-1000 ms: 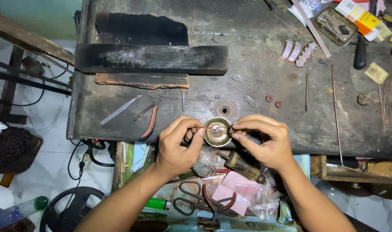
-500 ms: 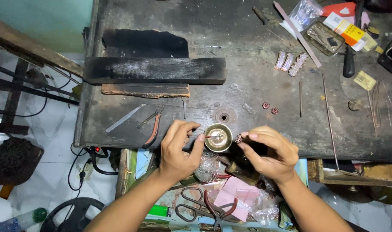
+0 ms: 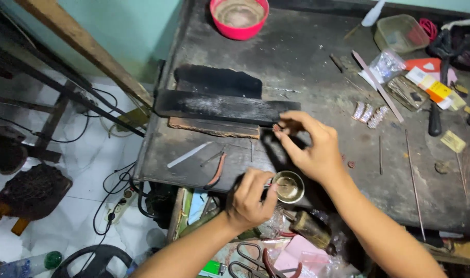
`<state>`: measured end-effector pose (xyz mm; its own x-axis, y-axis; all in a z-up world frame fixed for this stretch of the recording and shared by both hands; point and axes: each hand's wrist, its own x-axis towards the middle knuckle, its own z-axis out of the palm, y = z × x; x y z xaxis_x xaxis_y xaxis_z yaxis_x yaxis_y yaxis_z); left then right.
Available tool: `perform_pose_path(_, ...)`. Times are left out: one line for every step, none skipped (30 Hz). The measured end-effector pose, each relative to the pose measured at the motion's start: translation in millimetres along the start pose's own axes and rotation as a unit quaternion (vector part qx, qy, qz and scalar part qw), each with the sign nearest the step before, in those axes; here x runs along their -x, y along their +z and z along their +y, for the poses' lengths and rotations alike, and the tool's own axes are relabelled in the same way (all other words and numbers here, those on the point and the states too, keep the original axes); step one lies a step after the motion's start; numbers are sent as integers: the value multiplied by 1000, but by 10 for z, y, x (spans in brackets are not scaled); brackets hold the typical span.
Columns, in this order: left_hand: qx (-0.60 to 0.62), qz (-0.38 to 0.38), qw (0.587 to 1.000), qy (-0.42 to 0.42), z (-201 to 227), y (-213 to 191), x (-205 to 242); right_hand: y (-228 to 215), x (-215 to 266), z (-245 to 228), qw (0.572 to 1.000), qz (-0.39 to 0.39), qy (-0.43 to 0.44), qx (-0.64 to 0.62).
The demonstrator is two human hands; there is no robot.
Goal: Using a precision tool to pick up and sort tiny decorative stones into a small metal container at a jewelry workbench.
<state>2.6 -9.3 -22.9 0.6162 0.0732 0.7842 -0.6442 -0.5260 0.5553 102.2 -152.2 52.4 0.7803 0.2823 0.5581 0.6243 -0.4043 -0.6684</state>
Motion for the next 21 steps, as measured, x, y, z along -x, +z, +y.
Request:
perform_pose_path(-3, 2, 1000, 2, 40, -37, -35, 54, -99, 44, 1000, 0, -4, -2)
perform_pose_path(-37, -22, 999, 15, 76, -70, -71, 105, -197, 88, 998, -45, -7, 37)
perform_pose_path(-70, -47, 996, 28, 111, -101, -107, 156, -297, 134, 993, -90, -11, 77)
perform_pose_path(-71, -45, 996, 30, 109, -110, -108, 191, -373, 140, 993, -89, -13, 76)
perform_pose_path(-68, -51, 995, 43, 107, -118, -109, 226, -448, 147, 988, -125, 5, 94)
perform_pose_path(-64, -57, 995, 56, 100, -122, -112, 258, -527, 154, 980, -160, 23, 112)
perform_pose_path(-65, -55, 995, 58, 104, -138, -123, 289, -560, 168, 981, -159, 20, 112)
perform_pose_path(-70, -60, 994, 53, 114, -148, -131, 315, -589, 184, 976, -170, 42, 128)
perform_pose_path(-74, -65, 994, 47, 123, -156, -137, 341, -616, 203, 971, -180, 63, 144)
perform_pose_path(-75, -63, 994, 47, 119, -159, -143, 339, -656, 155, 971, -181, 61, 145)
perform_pose_path(-86, -61, 993, 54, 114, -157, -145, 336, -693, 110, 962, -204, 88, 158)
perform_pose_path(-96, -60, 992, 60, 121, -151, -140, 327, -718, 69, 952, -227, 115, 170)
perform_pose_path(-96, -58, 992, 58, 118, -157, -156, 328, -732, 95, 951, -230, 115, 171)
perform_pose_path(-89, -56, 993, 60, 123, -158, -167, 320, -738, 122, 952, -231, 107, 170)
perform_pose_path(-83, -54, 993, 62, 131, -156, -179, 308, -745, 149, 953, -232, 100, 169)
perform_pose_path(-83, -52, 993, 62, 138, -158, -198, 296, -761, 131, 952, -233, 98, 171)
perform_pose_path(-78, -51, 994, 65, 148, -159, -220, 280, -777, 112, 950, -239, 104, 174)
perform_pose_path(-74, -52, 994, 68, 158, -173, -239, 272, -787, 87, 947, -243, 112, 175)
perform_pose_path(-74, -51, 994, 68, 162, -170, -241, 253, -798, 98, 947, -243, 111, 175)
perform_pose_path(-69, -58, 994, 60, 165, -168, -242, 236, -804, 112, 946, -252, 102, 178)
perform_pose_path(-64, -64, 995, 51, 167, -165, -241, 218, -810, 128, 944, -260, 94, 181)
